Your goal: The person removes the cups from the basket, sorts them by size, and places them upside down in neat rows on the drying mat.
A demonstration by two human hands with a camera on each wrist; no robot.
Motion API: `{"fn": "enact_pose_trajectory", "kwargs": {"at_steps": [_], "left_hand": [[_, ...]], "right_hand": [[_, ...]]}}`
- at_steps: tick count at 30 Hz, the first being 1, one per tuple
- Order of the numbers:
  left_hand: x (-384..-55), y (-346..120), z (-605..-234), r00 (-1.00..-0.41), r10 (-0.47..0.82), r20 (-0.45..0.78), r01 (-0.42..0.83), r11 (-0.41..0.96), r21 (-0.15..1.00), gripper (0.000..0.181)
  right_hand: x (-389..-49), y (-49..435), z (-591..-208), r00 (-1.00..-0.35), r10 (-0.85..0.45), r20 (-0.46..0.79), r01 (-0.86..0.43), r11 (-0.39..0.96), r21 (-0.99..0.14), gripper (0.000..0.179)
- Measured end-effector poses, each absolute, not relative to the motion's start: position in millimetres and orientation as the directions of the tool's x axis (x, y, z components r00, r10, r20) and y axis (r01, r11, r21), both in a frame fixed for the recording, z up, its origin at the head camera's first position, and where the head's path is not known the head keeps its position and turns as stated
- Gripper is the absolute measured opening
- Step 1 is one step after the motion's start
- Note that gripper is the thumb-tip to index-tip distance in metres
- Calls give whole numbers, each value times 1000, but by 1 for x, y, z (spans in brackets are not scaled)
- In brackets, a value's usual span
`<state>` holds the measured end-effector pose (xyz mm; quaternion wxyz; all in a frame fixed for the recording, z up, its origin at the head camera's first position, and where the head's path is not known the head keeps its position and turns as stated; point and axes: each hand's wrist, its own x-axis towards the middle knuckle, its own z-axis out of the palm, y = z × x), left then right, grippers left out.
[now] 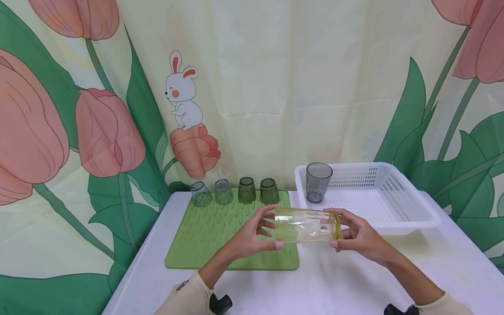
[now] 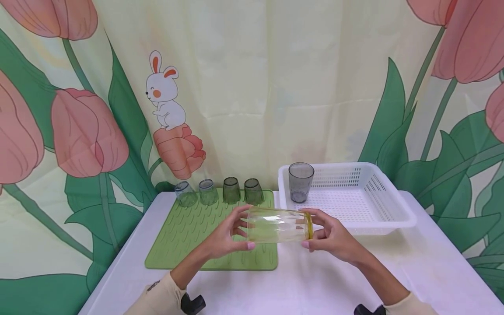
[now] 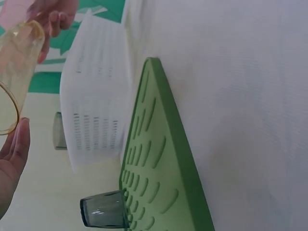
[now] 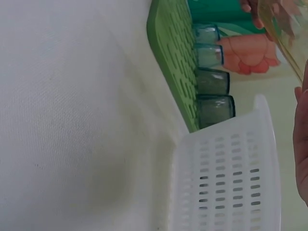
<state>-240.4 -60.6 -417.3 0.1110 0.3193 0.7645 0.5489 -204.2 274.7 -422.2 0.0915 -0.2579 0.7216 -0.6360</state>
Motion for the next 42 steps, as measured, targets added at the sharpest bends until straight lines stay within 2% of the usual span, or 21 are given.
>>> {"fn": "enact_pose_trajectory", "kwargs": {"at_steps": [11, 23, 33, 42], "left_hand": [[-237, -72, -423, -778, 599, 189, 345, 157, 925, 85], [-229, -85, -427, -770, 616, 168, 262, 66, 963, 90], [-225, -97, -432, -764, 605, 223, 281, 1, 960, 90], [-222, -109, -437, -772, 602, 204, 257, 2, 966, 88]], "right_hand": [[-207, 262, -424, -849, -480, 220, -252, 3, -968, 59], [-210, 243, -421, -825, -470, 314, -297, -112, -948, 59], [-214, 220, -416, -797, -468, 382, -297, -248, -922, 56], [-217, 201, -410, -813, -432, 390, -290, -281, -915, 52]]}}
